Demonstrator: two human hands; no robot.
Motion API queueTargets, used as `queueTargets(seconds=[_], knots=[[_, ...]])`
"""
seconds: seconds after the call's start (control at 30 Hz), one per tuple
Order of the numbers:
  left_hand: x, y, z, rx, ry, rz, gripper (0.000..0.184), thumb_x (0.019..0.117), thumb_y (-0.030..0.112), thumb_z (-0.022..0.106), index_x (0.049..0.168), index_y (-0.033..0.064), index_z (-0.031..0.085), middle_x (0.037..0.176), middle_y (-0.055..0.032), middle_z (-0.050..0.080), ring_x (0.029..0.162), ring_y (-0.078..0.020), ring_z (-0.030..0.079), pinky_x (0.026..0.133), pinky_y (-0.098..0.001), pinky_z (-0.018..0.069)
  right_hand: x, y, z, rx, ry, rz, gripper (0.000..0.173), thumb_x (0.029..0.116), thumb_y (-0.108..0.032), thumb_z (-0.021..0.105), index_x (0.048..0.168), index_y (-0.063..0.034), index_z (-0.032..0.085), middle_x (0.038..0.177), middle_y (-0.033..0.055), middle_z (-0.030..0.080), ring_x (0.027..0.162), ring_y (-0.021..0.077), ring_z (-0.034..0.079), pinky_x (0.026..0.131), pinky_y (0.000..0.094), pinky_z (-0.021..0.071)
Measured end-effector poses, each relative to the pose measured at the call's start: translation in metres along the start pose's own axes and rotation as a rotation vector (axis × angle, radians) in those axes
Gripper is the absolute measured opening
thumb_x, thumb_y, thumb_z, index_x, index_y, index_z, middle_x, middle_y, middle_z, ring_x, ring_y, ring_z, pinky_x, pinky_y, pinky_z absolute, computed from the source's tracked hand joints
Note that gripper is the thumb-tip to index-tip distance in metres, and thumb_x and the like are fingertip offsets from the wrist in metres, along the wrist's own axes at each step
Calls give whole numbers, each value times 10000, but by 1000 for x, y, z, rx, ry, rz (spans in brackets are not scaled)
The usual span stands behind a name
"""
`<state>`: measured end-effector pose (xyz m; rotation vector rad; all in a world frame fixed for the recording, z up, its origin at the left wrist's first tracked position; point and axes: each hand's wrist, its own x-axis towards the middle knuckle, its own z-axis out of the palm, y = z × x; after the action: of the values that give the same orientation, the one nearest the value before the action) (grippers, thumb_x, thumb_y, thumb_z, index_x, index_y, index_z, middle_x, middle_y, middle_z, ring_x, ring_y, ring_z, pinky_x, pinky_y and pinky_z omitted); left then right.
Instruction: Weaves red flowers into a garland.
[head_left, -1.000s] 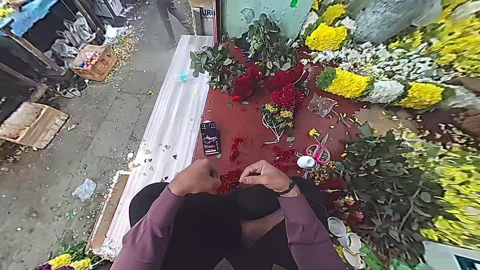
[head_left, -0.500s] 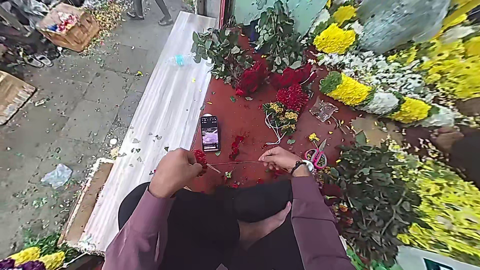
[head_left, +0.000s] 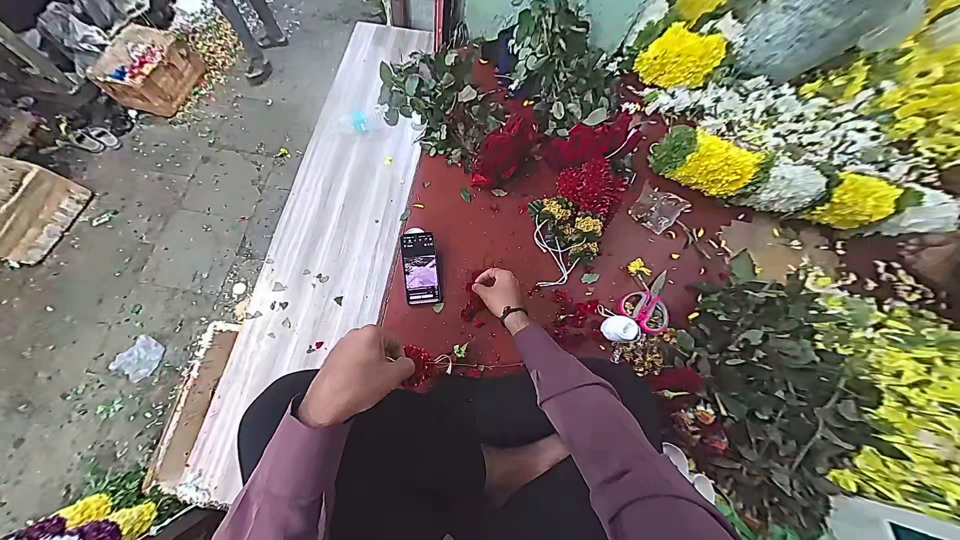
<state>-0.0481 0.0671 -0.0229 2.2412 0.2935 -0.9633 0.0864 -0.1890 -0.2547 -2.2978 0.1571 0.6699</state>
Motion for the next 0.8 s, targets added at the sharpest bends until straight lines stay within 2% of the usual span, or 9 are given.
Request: queueTargets(seconds=[0.1, 0.17, 0.27, 0.37, 0.47, 0.57, 0.63, 0.7, 0.8], knots=[[3, -1, 2, 31, 6, 7, 199, 866, 365, 676, 768, 198, 720, 666, 21, 653, 616, -164, 619, 578, -486, 498, -15, -3, -22, 327, -55, -5, 189, 912, -139, 759, 1091, -82, 733, 922, 108, 753, 719, 224, 720, 630, 418, 610], [4, -1, 3, 35, 7, 10, 197, 865, 365, 687, 776, 194, 726, 676, 16, 665, 626, -171, 631, 590, -496, 509, -32, -6, -33, 464, -68, -29, 166, 923, -98, 736, 1088, -92, 751, 975, 102, 751, 721, 213, 693, 607, 388, 583], [5, 0, 5, 35, 8, 14, 200, 864, 355, 693, 779, 176, 722, 682, 8, 673, 634, -178, 638, 599, -499, 512, -56, -11, -40, 547, -75, -116, 145, 970, -101, 676, 1106, -103, 728, 959, 101, 745, 692, 198, 681, 565, 342, 559], [6, 0, 8, 31, 10, 22, 201, 862, 351, 702, 811, 159, 735, 707, -6, 688, 658, -188, 661, 629, -509, 542, -72, -19, -45, 593, -71, -173, 124, 982, -67, 656, 1082, -64, 731, 925, 110, 744, 681, 202, 686, 566, 336, 572], [11, 0, 12, 31, 10, 27, 203, 848, 356, 710, 813, 157, 733, 697, -10, 678, 650, -194, 649, 622, -514, 531, -86, -25, -50, 658, -67, -200, 149, 981, -21, 602, 1039, -24, 739, 923, 128, 743, 686, 204, 682, 609, 347, 586], [14, 2, 15, 40, -3, 16, 212, 841, 359, 715, 813, 150, 728, 710, -28, 684, 661, -205, 663, 635, -524, 545, -99, -29, -56, 634, -62, -194, 179, 988, -21, 578, 1033, -26, 751, 910, 122, 750, 696, 205, 694, 654, 354, 601], [16, 3, 16, 44, 2, 15, 217, 835, 364, 717, 798, 150, 721, 704, -26, 678, 658, -206, 658, 627, -521, 539, -105, -28, -57, 623, -69, -217, 176, 955, -4, 607, 1044, -27, 757, 920, 123, 753, 716, 212, 706, 676, 362, 613], [16, 4, 18, 44, 2, 12, 217, 835, 362, 718, 783, 151, 718, 692, -20, 680, 642, -200, 657, 617, -518, 537, -109, -28, -57, 606, -71, -261, 194, 880, 14, 681, 1048, -39, 762, 911, 112, 754, 712, 207, 710, 681, 368, 625], [18, 5, 19, 40, 4, 13, 213, 835, 353, 718, 780, 147, 716, 678, -22, 668, 627, -198, 642, 606, -510, 527, -113, -33, -58, 569, -69, -299, 182, 843, -64, 785, 1025, -78, 778, 914, 75, 766, 733, 192, 723, 705, 372, 636]])
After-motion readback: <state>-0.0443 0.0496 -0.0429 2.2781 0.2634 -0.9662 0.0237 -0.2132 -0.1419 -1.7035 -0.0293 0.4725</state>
